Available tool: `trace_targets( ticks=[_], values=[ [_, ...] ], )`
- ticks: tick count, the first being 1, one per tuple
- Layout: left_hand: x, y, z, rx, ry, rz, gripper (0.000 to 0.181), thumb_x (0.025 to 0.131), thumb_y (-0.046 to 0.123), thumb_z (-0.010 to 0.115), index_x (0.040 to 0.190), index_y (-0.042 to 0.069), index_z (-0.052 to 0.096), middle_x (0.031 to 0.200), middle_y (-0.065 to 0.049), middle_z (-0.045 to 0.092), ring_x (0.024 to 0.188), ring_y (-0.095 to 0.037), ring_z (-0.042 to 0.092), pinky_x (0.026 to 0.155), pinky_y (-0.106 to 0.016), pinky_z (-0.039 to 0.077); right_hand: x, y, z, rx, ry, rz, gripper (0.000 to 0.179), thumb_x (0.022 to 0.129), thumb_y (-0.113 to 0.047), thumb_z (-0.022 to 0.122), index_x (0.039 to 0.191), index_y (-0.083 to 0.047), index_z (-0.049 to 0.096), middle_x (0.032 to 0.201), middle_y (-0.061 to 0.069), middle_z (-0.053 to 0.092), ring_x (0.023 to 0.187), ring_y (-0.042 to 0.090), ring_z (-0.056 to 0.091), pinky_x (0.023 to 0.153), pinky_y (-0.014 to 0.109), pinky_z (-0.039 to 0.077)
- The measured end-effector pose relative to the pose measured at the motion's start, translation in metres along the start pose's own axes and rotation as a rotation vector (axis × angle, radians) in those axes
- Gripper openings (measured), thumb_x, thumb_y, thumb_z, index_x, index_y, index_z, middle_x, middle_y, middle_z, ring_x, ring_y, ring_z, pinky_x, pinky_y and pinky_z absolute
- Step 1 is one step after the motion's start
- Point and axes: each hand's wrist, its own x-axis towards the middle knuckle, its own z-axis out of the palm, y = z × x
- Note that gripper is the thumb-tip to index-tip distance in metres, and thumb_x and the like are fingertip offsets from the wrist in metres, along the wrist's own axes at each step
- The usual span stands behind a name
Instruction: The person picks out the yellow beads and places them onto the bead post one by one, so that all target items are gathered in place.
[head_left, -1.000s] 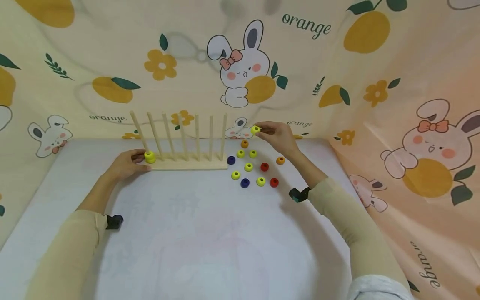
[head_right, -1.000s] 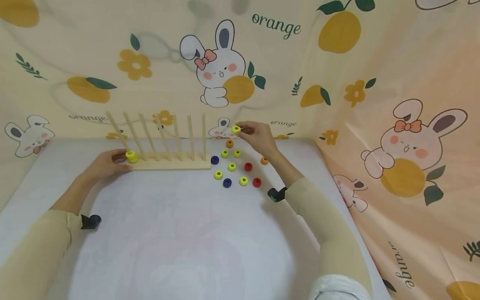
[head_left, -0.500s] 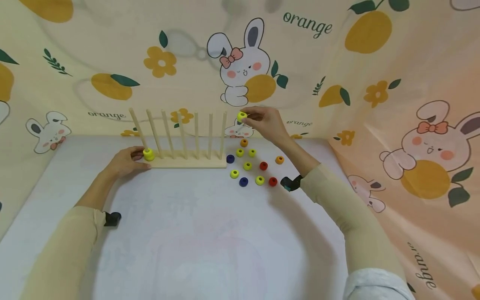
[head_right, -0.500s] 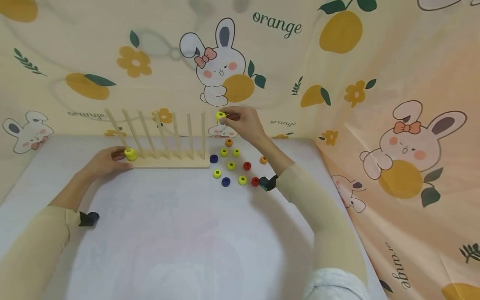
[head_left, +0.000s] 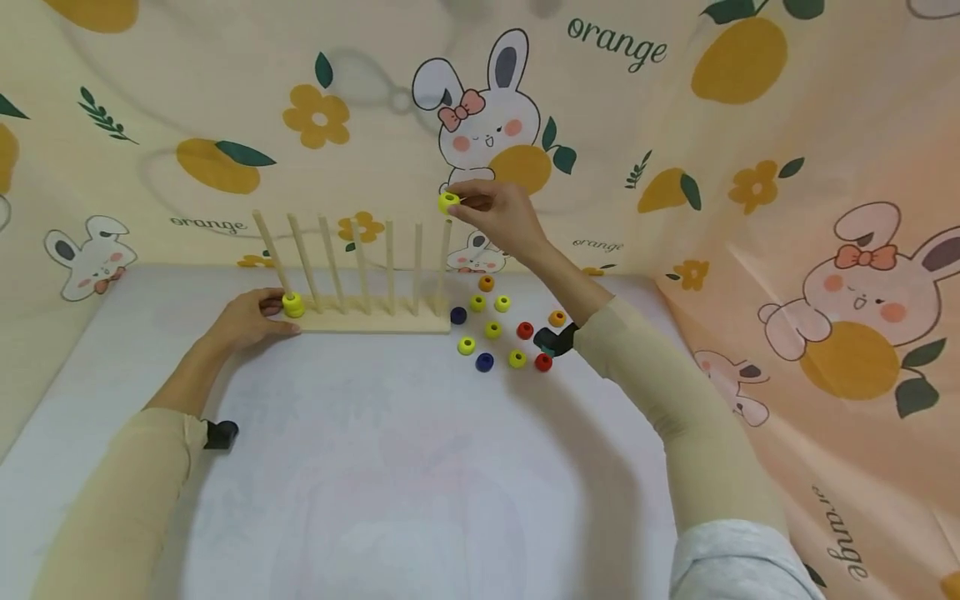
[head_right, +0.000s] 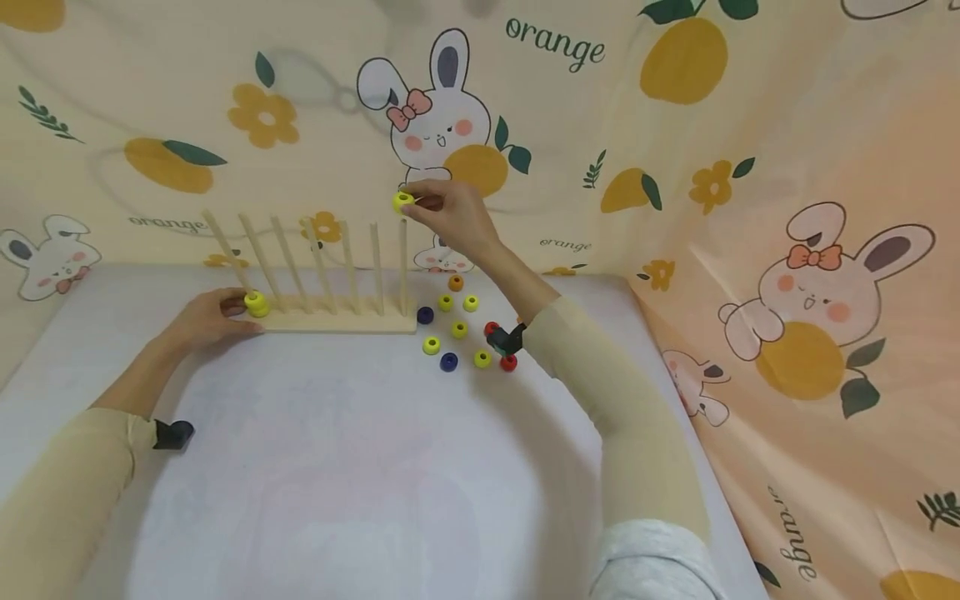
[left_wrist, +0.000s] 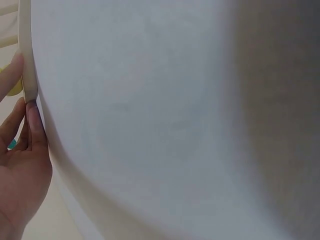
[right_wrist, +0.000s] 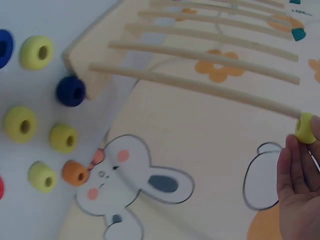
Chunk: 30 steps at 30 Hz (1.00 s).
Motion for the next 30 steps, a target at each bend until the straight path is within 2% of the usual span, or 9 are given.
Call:
trace_targets(
  ticks=[8, 15, 23, 30],
  values=[
    [0.0, 0.003, -0.001, 0.002, -0.007, -0.01, 0.092, 0.087, 0.028, 0.078, 0.151, -0.011, 0.024, 0.145, -0.035, 0.04, 0.134, -0.047, 0.04, 0.113, -0.056, 0.032, 0.019, -0.016, 0.018, 0.026, -0.016, -0.048, 0.029, 0.089, -0.016, 0.076, 0.116, -0.007, 0.073, 0.105, 0.002, 0.074, 0.086, 0.008, 0.068, 0.08, 0.022, 0.057],
    [0.0, 0.0, 0.0, -0.01, 0.004, -0.015, 0.091, 0.088, 0.028, 0.078, 0.151, -0.011, 0.025, 0.145, -0.034, 0.04, 0.133, -0.046, 0.04, 0.113, -0.057, 0.033, 0.041, -0.036, 0.04, 0.052, -0.07, -0.079, 0.029, 0.09, -0.018, 0.075, 0.117, -0.008, 0.073, 0.108, 0.003, 0.074, 0.088, 0.007, 0.069, 0.082, 0.02, 0.056],
    [-0.002, -0.004, 0.003, -0.013, -0.007, -0.013, 0.092, 0.087, 0.028, 0.078, 0.15, -0.012, 0.025, 0.144, -0.034, 0.041, 0.132, -0.046, 0.041, 0.113, -0.057, 0.032, 0.056, -0.056, 0.068, 0.08, -0.134, -0.063, 0.028, 0.09, -0.018, 0.075, 0.117, -0.008, 0.074, 0.109, 0.001, 0.074, 0.088, 0.006, 0.069, 0.083, 0.018, 0.055],
    [-0.002, 0.003, 0.0, -0.004, 0.0, -0.001, 0.089, 0.088, 0.027, 0.078, 0.15, -0.012, 0.026, 0.145, -0.034, 0.041, 0.133, -0.046, 0.041, 0.113, -0.056, 0.033, 0.07, -0.071, 0.087, 0.079, -0.191, -0.042, 0.031, 0.091, -0.02, 0.074, 0.12, -0.009, 0.072, 0.115, -0.001, 0.072, 0.092, 0.005, 0.068, 0.084, 0.016, 0.054]
  ],
)
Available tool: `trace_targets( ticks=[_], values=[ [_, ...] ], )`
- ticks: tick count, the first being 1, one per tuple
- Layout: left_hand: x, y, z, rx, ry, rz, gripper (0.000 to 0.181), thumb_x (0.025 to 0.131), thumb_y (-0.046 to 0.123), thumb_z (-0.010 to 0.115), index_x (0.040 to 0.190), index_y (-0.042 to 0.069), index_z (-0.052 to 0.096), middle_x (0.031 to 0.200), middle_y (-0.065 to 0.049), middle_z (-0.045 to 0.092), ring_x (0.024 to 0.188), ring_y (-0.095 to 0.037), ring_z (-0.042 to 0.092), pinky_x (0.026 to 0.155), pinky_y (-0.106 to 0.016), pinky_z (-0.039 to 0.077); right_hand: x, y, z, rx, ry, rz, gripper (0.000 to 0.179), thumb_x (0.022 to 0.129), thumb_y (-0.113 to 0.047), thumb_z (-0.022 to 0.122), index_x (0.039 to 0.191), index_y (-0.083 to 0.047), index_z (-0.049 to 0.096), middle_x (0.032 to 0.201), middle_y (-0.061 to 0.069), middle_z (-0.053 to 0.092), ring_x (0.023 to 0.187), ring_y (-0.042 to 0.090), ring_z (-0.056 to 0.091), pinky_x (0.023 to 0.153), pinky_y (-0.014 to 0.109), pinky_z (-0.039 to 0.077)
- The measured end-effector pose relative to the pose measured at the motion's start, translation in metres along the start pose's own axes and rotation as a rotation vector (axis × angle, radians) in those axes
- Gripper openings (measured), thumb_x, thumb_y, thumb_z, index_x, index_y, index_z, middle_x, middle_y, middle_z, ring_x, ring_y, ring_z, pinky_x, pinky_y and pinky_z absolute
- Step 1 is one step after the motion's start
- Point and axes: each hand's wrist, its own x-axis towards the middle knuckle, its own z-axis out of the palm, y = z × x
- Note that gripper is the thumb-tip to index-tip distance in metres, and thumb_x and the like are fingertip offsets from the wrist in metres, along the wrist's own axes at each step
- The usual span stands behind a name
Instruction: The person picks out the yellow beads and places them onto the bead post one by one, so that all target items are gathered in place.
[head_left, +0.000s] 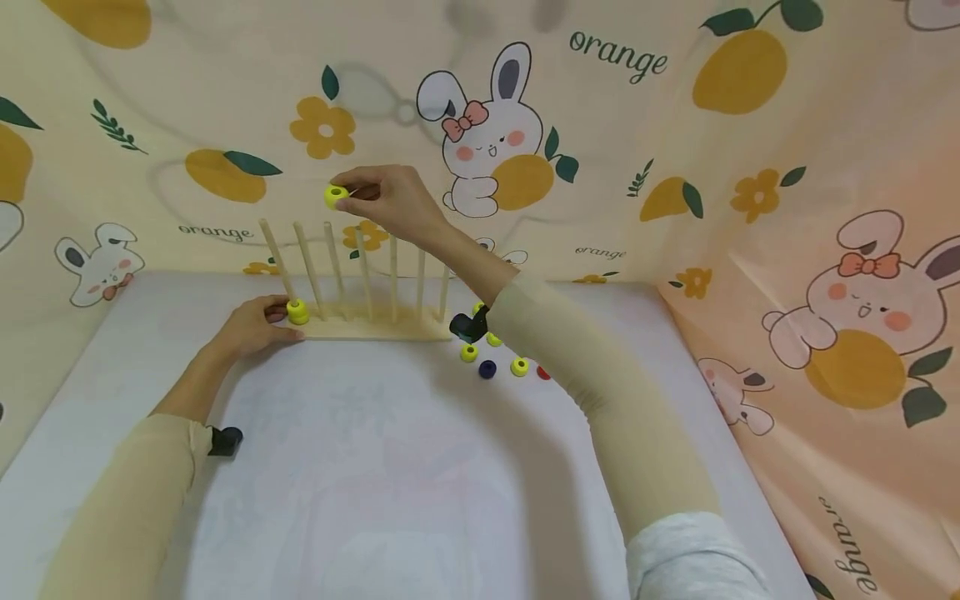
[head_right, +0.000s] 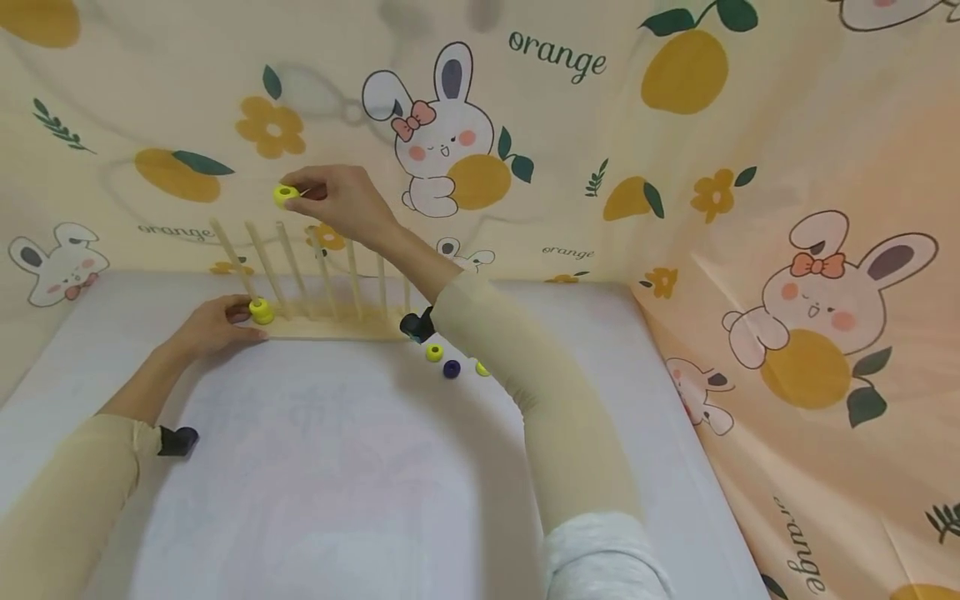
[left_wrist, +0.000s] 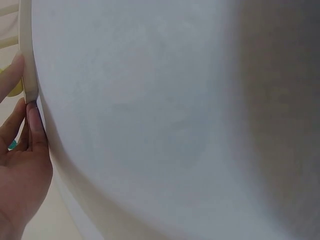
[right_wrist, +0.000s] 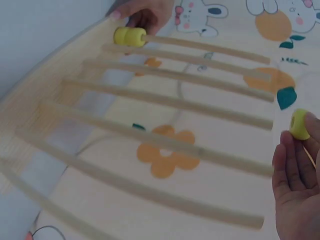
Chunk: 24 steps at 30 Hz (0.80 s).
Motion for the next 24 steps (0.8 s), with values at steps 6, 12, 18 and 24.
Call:
trace_targets(
  ticks=[6, 12, 18, 24],
  values=[
    [0.002, 0.002, -0.003, 0.01, 0.01, -0.004, 0.089, 0.087, 0.027, 0.078, 0.15, -0.011, 0.027, 0.144, -0.034, 0.042, 0.132, -0.045, 0.042, 0.112, -0.056, 0.034, 0.012, -0.011, 0.012, 0.023, -0.023, 0.007, 0.034, 0.091, -0.02, 0.074, 0.122, -0.008, 0.071, 0.115, -0.001, 0.072, 0.092, 0.003, 0.068, 0.083, 0.014, 0.053],
    [0.003, 0.004, -0.005, 0.019, 0.001, -0.015, 0.089, 0.088, 0.028, 0.078, 0.15, -0.011, 0.027, 0.144, -0.033, 0.042, 0.132, -0.045, 0.042, 0.113, -0.056, 0.034, 0.022, -0.02, 0.025, 0.0, -0.083, 0.005, 0.034, 0.091, -0.021, 0.073, 0.123, -0.008, 0.07, 0.11, -0.002, 0.072, 0.091, 0.001, 0.067, 0.083, 0.013, 0.052],
    [0.003, 0.003, -0.005, 0.022, -0.001, -0.013, 0.088, 0.088, 0.029, 0.077, 0.15, -0.01, 0.028, 0.145, -0.033, 0.042, 0.133, -0.045, 0.042, 0.112, -0.056, 0.034, 0.033, -0.026, 0.042, -0.029, -0.141, 0.008, 0.035, 0.092, -0.021, 0.072, 0.125, -0.009, 0.069, 0.113, -0.003, 0.072, 0.095, 0.0, 0.066, 0.084, 0.011, 0.049],
    [0.004, -0.002, -0.002, 0.021, -0.028, -0.025, 0.091, 0.088, 0.033, 0.077, 0.15, -0.011, 0.026, 0.147, -0.033, 0.04, 0.135, -0.045, 0.041, 0.113, -0.055, 0.034, 0.042, -0.03, 0.06, -0.065, -0.217, 0.041, 0.035, 0.092, -0.024, 0.072, 0.125, -0.011, 0.069, 0.11, -0.005, 0.072, 0.097, 0.002, 0.064, 0.082, 0.009, 0.048]
  ],
)
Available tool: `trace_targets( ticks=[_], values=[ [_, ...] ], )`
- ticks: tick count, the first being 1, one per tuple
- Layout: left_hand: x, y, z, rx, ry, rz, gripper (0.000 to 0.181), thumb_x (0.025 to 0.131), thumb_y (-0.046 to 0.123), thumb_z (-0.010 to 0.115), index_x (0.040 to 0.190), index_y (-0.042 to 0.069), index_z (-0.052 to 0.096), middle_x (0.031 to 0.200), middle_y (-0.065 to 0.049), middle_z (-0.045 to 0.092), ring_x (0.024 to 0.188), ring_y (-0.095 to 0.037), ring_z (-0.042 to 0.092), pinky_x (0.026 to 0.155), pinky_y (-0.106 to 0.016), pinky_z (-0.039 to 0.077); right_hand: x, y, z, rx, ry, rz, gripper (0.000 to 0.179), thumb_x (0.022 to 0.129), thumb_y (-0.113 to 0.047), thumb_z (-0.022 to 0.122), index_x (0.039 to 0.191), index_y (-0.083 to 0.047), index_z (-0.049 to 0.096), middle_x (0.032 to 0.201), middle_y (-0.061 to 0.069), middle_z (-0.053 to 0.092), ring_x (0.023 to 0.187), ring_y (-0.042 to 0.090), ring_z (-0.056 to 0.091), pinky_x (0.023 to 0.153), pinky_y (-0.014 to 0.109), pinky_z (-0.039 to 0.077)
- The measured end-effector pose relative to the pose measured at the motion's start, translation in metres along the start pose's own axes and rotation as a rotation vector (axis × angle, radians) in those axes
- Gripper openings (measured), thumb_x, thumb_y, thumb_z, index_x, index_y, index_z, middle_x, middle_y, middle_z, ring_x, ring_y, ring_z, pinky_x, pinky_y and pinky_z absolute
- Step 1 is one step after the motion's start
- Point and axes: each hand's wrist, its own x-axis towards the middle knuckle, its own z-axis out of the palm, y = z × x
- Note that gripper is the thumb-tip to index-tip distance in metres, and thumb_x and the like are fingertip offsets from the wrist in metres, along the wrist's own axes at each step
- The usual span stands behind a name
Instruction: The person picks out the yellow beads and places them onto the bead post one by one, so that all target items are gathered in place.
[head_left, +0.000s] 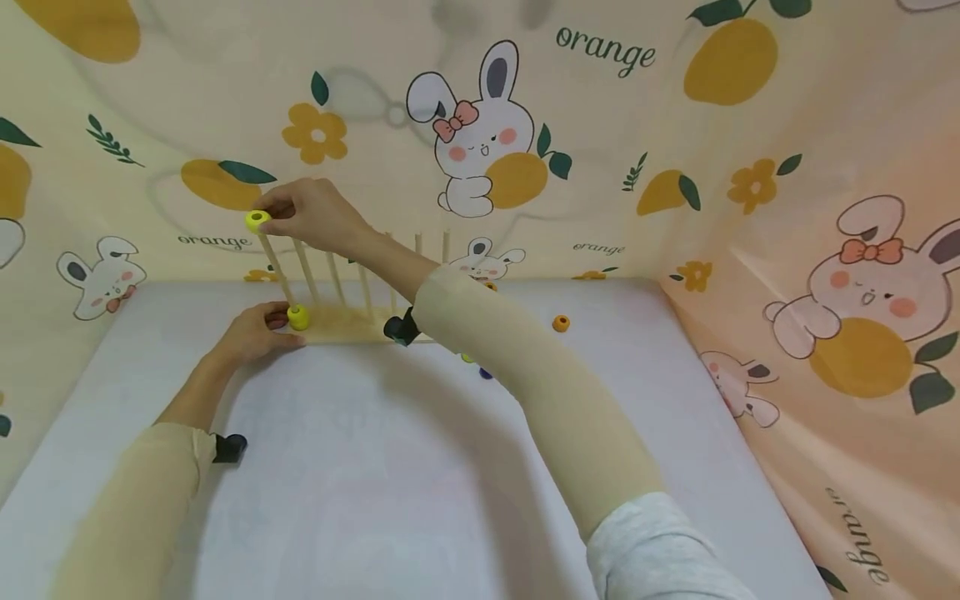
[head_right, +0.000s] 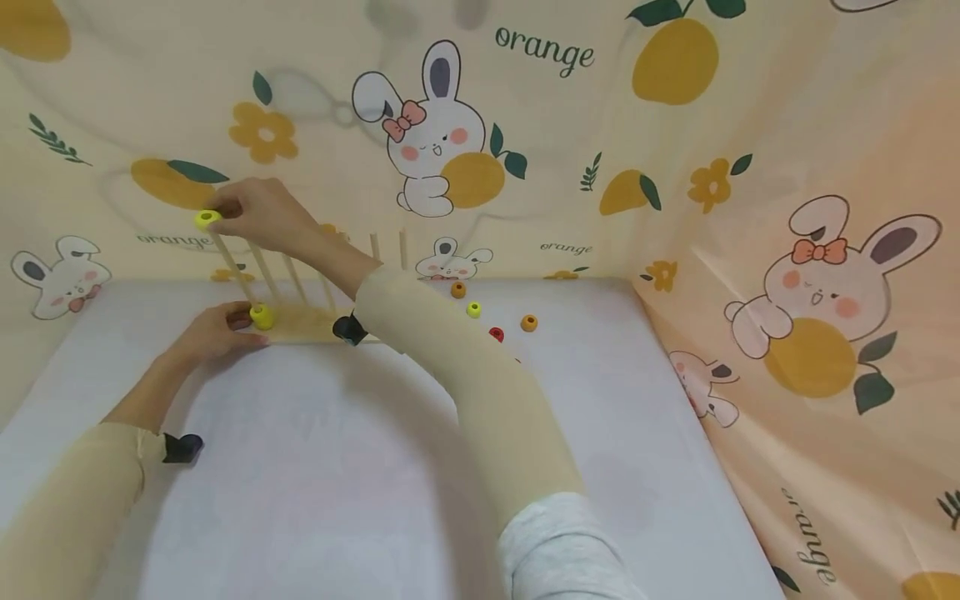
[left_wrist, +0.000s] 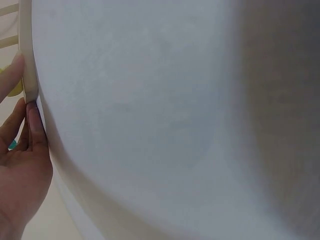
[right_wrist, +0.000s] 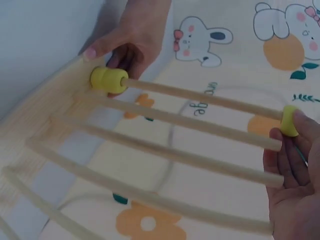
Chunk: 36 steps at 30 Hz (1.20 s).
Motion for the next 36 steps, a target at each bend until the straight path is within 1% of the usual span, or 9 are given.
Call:
trace_targets(
  ticks=[5, 13, 20, 23, 29, 33, 36],
  values=[
    [0.002, -0.002, 0.001, -0.017, 0.013, 0.02, 0.09, 0.088, 0.03, 0.077, 0.149, -0.012, 0.027, 0.147, -0.033, 0.04, 0.134, -0.046, 0.041, 0.113, -0.055, 0.034, 0.005, -0.003, 0.005, -0.016, -0.005, 0.021, 0.033, 0.092, -0.025, 0.072, 0.122, -0.013, 0.071, 0.108, -0.008, 0.073, 0.097, 0.003, 0.064, 0.08, 0.01, 0.048],
    [0.002, 0.001, 0.001, -0.028, 0.013, 0.022, 0.091, 0.088, 0.03, 0.077, 0.15, -0.012, 0.026, 0.148, -0.033, 0.039, 0.134, -0.046, 0.041, 0.113, -0.055, 0.034, 0.005, 0.0, 0.003, -0.065, -0.027, 0.065, 0.029, 0.093, -0.026, 0.071, 0.12, -0.015, 0.073, 0.11, -0.009, 0.073, 0.096, 0.001, 0.065, 0.08, 0.01, 0.049],
    [0.002, 0.002, 0.001, -0.031, 0.009, 0.035, 0.089, 0.088, 0.027, 0.077, 0.149, -0.014, 0.027, 0.146, -0.034, 0.04, 0.133, -0.046, 0.042, 0.112, -0.054, 0.035, 0.002, 0.001, 0.002, -0.067, -0.009, 0.053, 0.029, 0.094, -0.024, 0.069, 0.121, -0.013, 0.072, 0.113, -0.006, 0.072, 0.097, 0.002, 0.065, 0.08, 0.01, 0.049],
    [0.003, 0.002, 0.0, -0.034, 0.012, 0.044, 0.089, 0.087, 0.028, 0.078, 0.148, -0.015, 0.028, 0.145, -0.035, 0.041, 0.133, -0.046, 0.043, 0.112, -0.055, 0.035, 0.0, 0.0, 0.0, -0.047, 0.016, 0.044, 0.03, 0.094, -0.024, 0.069, 0.121, -0.011, 0.072, 0.112, -0.006, 0.073, 0.098, 0.002, 0.065, 0.081, 0.009, 0.048],
    [0.003, 0.001, 0.002, -0.017, 0.016, 0.033, 0.089, 0.087, 0.029, 0.078, 0.147, -0.014, 0.029, 0.144, -0.035, 0.042, 0.132, -0.047, 0.043, 0.112, -0.056, 0.035, -0.006, -0.002, -0.008, 0.022, 0.05, 0.033, 0.033, 0.094, -0.025, 0.07, 0.124, -0.01, 0.07, 0.111, -0.007, 0.073, 0.098, -0.001, 0.064, 0.083, 0.008, 0.047],
    [0.003, -0.001, 0.003, -0.022, 0.023, 0.031, 0.089, 0.087, 0.029, 0.078, 0.148, -0.014, 0.03, 0.144, -0.034, 0.042, 0.132, -0.047, 0.043, 0.112, -0.056, 0.034, -0.016, -0.001, -0.018, 0.087, 0.084, 0.008, 0.033, 0.093, -0.025, 0.071, 0.123, -0.01, 0.07, 0.113, -0.006, 0.072, 0.098, -0.001, 0.064, 0.086, 0.009, 0.048],
    [-0.001, -0.004, 0.004, -0.016, 0.02, 0.018, 0.09, 0.087, 0.032, 0.078, 0.148, -0.013, 0.029, 0.144, -0.034, 0.042, 0.132, -0.047, 0.042, 0.112, -0.057, 0.034, -0.027, 0.003, -0.021, 0.111, 0.099, -0.015, 0.032, 0.093, -0.025, 0.071, 0.121, -0.009, 0.071, 0.112, -0.005, 0.072, 0.096, 0.0, 0.065, 0.086, 0.011, 0.049]
  ],
)
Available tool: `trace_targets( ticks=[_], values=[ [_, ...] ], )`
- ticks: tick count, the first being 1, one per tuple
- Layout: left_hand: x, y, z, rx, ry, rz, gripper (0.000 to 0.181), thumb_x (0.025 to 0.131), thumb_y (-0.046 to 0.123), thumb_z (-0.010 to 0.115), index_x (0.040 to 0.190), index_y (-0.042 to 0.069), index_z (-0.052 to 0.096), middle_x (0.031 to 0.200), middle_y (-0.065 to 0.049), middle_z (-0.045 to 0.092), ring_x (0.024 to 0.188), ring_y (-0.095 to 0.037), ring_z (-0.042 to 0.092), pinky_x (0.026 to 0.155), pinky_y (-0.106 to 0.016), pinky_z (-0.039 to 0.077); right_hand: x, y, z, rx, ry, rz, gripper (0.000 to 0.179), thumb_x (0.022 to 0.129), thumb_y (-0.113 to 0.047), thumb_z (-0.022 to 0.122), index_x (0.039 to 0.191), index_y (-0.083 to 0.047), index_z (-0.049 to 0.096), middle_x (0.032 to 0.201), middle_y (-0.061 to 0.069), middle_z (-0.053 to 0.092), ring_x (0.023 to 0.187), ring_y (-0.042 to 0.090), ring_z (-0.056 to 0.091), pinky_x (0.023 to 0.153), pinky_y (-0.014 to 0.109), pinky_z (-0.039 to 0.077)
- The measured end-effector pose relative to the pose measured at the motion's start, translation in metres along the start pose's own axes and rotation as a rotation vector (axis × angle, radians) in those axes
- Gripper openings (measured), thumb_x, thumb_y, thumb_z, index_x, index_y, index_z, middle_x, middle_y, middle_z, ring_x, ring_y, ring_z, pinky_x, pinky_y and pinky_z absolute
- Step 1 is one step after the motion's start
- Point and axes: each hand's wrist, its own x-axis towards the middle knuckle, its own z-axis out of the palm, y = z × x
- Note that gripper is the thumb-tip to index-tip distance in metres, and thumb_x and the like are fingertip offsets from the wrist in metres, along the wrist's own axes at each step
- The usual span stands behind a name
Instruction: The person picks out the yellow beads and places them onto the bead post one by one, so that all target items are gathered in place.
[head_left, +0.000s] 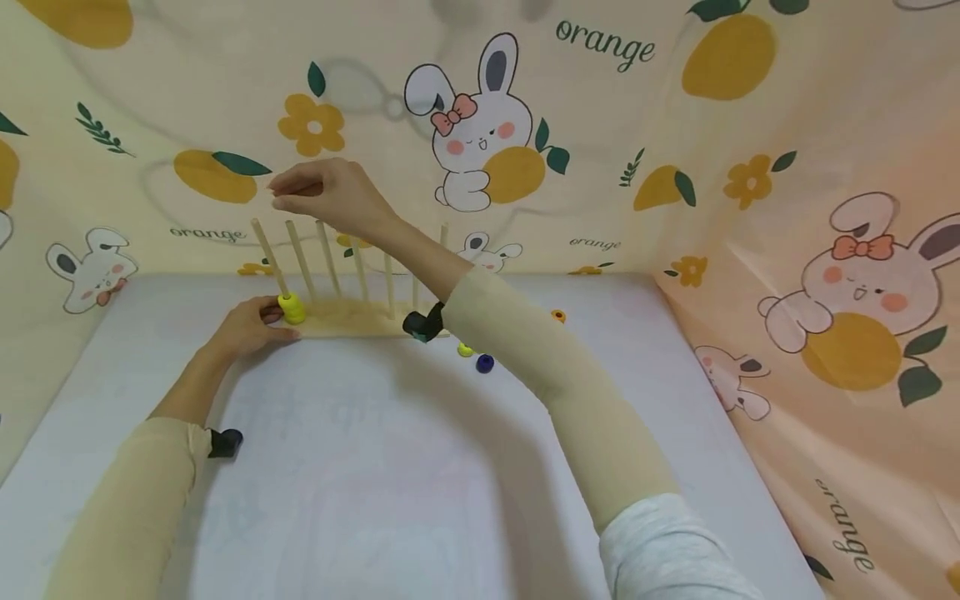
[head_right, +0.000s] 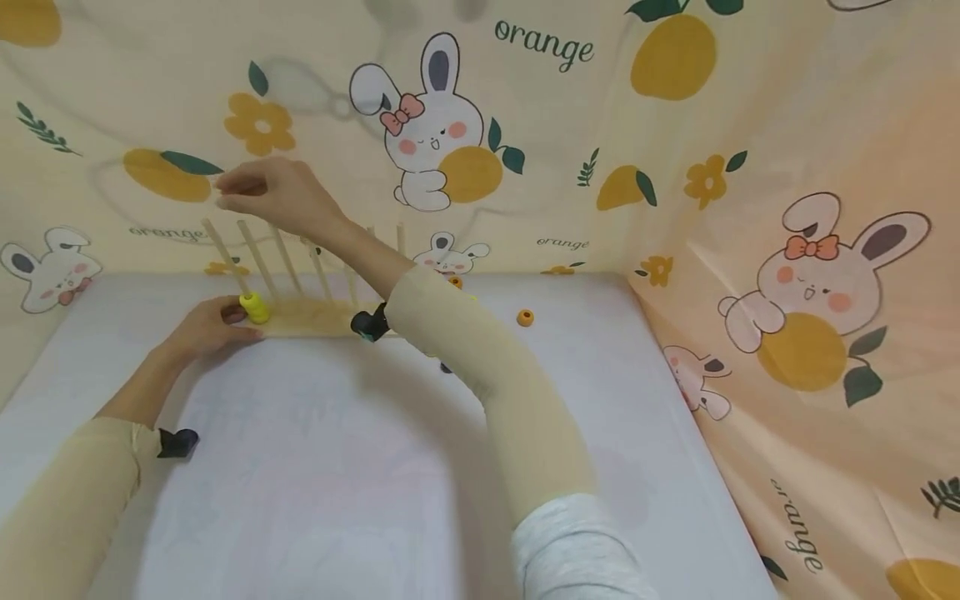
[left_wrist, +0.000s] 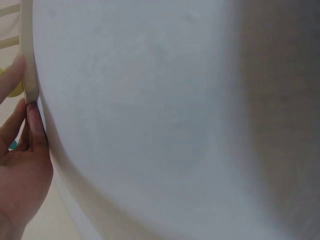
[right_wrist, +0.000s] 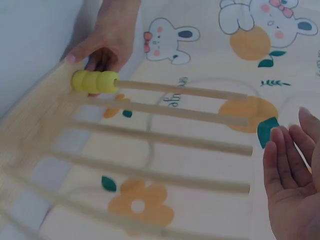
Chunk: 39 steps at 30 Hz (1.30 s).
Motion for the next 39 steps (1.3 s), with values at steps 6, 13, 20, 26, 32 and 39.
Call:
trace_targets(
  ticks=[6, 13, 20, 26, 32, 39],
  values=[
    [-0.01, -0.01, 0.002, 0.01, -0.008, -0.003, 0.09, 0.087, 0.031, 0.078, 0.147, -0.015, 0.028, 0.144, -0.036, 0.041, 0.132, -0.048, 0.042, 0.112, -0.058, 0.034, -0.023, 0.017, -0.001, 0.036, 0.006, -0.028, 0.031, 0.092, -0.021, 0.072, 0.118, -0.005, 0.072, 0.11, -0.002, 0.073, 0.094, 0.001, 0.067, 0.085, 0.013, 0.052],
    [-0.005, -0.008, -0.002, 0.005, 0.016, 0.032, 0.09, 0.087, 0.028, 0.079, 0.147, -0.016, 0.028, 0.143, -0.037, 0.041, 0.132, -0.049, 0.043, 0.111, -0.057, 0.035, -0.044, 0.035, -0.028, 0.06, 0.098, -0.042, 0.026, 0.091, -0.018, 0.074, 0.112, -0.003, 0.074, 0.106, 0.0, 0.074, 0.092, 0.005, 0.069, 0.085, 0.018, 0.054],
    [0.0, -0.001, -0.004, 0.023, -0.012, -0.002, 0.091, 0.086, 0.031, 0.079, 0.147, -0.015, 0.029, 0.142, -0.035, 0.043, 0.131, -0.048, 0.043, 0.112, -0.058, 0.034, -0.069, 0.053, -0.056, 0.042, 0.163, -0.027, 0.026, 0.089, -0.018, 0.076, 0.111, -0.004, 0.074, 0.103, 0.001, 0.075, 0.089, 0.009, 0.07, 0.084, 0.023, 0.056],
    [0.0, 0.002, -0.005, 0.014, -0.014, 0.003, 0.093, 0.086, 0.032, 0.079, 0.147, -0.015, 0.027, 0.142, -0.036, 0.041, 0.131, -0.049, 0.041, 0.112, -0.059, 0.033, -0.092, 0.072, -0.071, 0.029, 0.192, 0.017, 0.027, 0.09, -0.02, 0.076, 0.112, -0.004, 0.074, 0.106, 0.003, 0.074, 0.091, 0.011, 0.07, 0.085, 0.024, 0.056],
    [0.0, 0.003, -0.002, 0.0, -0.02, -0.001, 0.092, 0.087, 0.031, 0.078, 0.148, -0.015, 0.027, 0.143, -0.036, 0.041, 0.131, -0.049, 0.04, 0.112, -0.059, 0.032, -0.113, 0.089, -0.08, 0.013, 0.213, 0.047, 0.025, 0.09, -0.021, 0.075, 0.11, -0.006, 0.075, 0.105, 0.003, 0.074, 0.091, 0.013, 0.07, 0.085, 0.025, 0.057],
    [0.0, 0.003, 0.0, -0.017, -0.016, -0.008, 0.093, 0.087, 0.029, 0.079, 0.149, -0.014, 0.026, 0.145, -0.035, 0.04, 0.133, -0.048, 0.04, 0.112, -0.058, 0.032, -0.136, 0.107, -0.089, -0.017, 0.246, 0.086, 0.024, 0.091, -0.019, 0.075, 0.112, -0.007, 0.074, 0.104, 0.003, 0.074, 0.089, 0.013, 0.07, 0.081, 0.026, 0.058]
  ],
)
